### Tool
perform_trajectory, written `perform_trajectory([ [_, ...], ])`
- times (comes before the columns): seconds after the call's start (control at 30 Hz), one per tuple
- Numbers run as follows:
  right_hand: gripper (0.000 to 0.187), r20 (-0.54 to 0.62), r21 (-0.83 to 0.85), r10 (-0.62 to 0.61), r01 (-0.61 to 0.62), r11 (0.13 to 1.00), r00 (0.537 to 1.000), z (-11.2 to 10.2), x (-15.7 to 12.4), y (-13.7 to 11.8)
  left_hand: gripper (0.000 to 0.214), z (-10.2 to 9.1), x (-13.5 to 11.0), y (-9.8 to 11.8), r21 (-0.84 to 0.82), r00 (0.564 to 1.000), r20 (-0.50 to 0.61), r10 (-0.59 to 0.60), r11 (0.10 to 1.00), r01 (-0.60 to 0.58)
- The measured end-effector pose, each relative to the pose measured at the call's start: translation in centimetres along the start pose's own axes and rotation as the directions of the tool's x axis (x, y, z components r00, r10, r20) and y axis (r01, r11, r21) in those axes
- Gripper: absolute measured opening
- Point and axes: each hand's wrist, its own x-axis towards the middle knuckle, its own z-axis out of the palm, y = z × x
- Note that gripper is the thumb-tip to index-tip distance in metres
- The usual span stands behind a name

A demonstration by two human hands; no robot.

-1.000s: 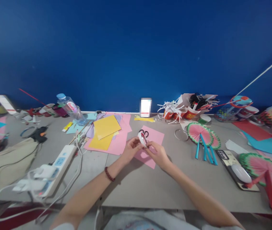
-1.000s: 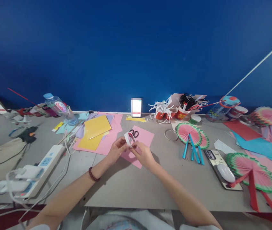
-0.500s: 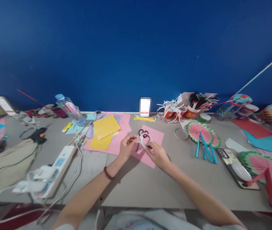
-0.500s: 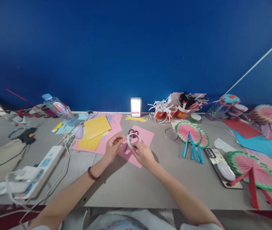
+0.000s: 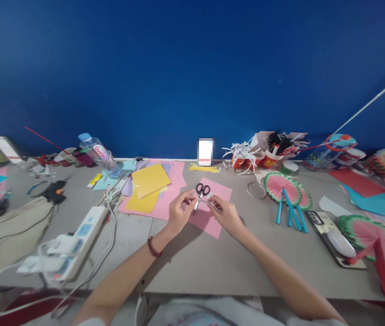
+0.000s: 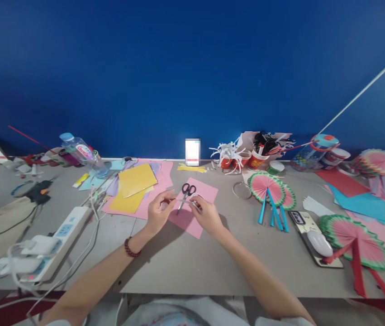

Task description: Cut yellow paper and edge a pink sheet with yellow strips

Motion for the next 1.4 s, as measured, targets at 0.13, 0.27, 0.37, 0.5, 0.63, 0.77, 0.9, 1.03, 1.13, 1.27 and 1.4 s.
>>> perform_trajectory([
  [0.13, 0.022, 0.028, 0.193, 0.082, -0.085, 0.978, 0.996, -0.7, 0.5, -0.1, 0.037, -0.4, 0.1, -0.5, 0.120, 0.998, 0.017, 0.054, 0.991, -0.056],
  [0.27, 0.020, -0.030, 0.099, 0.044, -0.041, 0.994, 0.999, -2.1, 1.2, -0.2, 0.049, -0.5, 0.2, -0.9, 0.273, 0.987, 0.151, 0.058, 0.957, -0.098],
  [0.37, 0.019, -0.043, 0.017, 0.006, -0.006, 1.000, 0.999, -3.8, 1.7, -0.2, 0.045, -0.2, 0.3, -1.3, 0.367, 0.961, 0.257, 0.105, 0.909, -0.198],
  [0.5, 0.022, 0.108, 0.026, 0.034, -0.037, 0.999, 0.994, -6.3, 2.0, -0.3, 0.033, 0.2, 0.0, -1.9, 0.445, 0.882, 0.463, 0.088, 0.838, -0.317],
  [0.63, 0.024, 0.216, 0.018, 0.081, -0.087, 0.996, 0.973, -8.2, 1.5, -0.6, 0.045, 0.1, -0.2, -2.3, 0.452, 0.809, 0.581, 0.083, 0.794, -0.406],
  [0.77, 0.023, 0.318, 0.080, 0.207, -0.243, 0.967, 0.925, -9.2, 0.3, -0.5, 0.046, -0.2, 0.7, -2.8, 0.435, 0.732, 0.680, 0.032, 0.786, -0.439],
  [0.9, 0.023, 0.327, 0.141, 0.204, -0.261, 0.955, 0.923, -9.5, -0.5, -0.2, 0.050, -0.6, 2.5, -3.8, 0.322, 0.624, 0.779, 0.056, 0.818, -0.476],
  [1.03, 0.025, 0.502, 0.235, 0.196, -0.351, 0.906, 0.843, -9.0, -0.6, -0.5, 0.048, -0.4, 4.2, -4.8, 0.236, 0.528, 0.848, 0.052, 0.855, -0.462],
  [1.13, 0.025, 0.617, 0.271, 0.145, -0.382, 0.883, 0.774, -8.0, -0.8, -1.0, 0.049, 0.2, 5.3, -4.9, 0.196, 0.516, 0.853, 0.078, 0.868, -0.456],
  [1.27, 0.020, 0.569, 0.277, 0.094, -0.299, 0.913, 0.817, -5.8, -1.1, -1.4, 0.046, 0.8, 5.8, -4.6, 0.209, 0.601, 0.787, 0.140, 0.855, -0.474],
  [1.4, 0.011, 0.354, 0.149, -0.055, 0.002, 0.989, 0.933, -3.2, -1.5, -0.5, 0.042, 0.2, 5.5, -4.6, 0.262, 0.678, 0.720, 0.148, 0.847, -0.463],
])
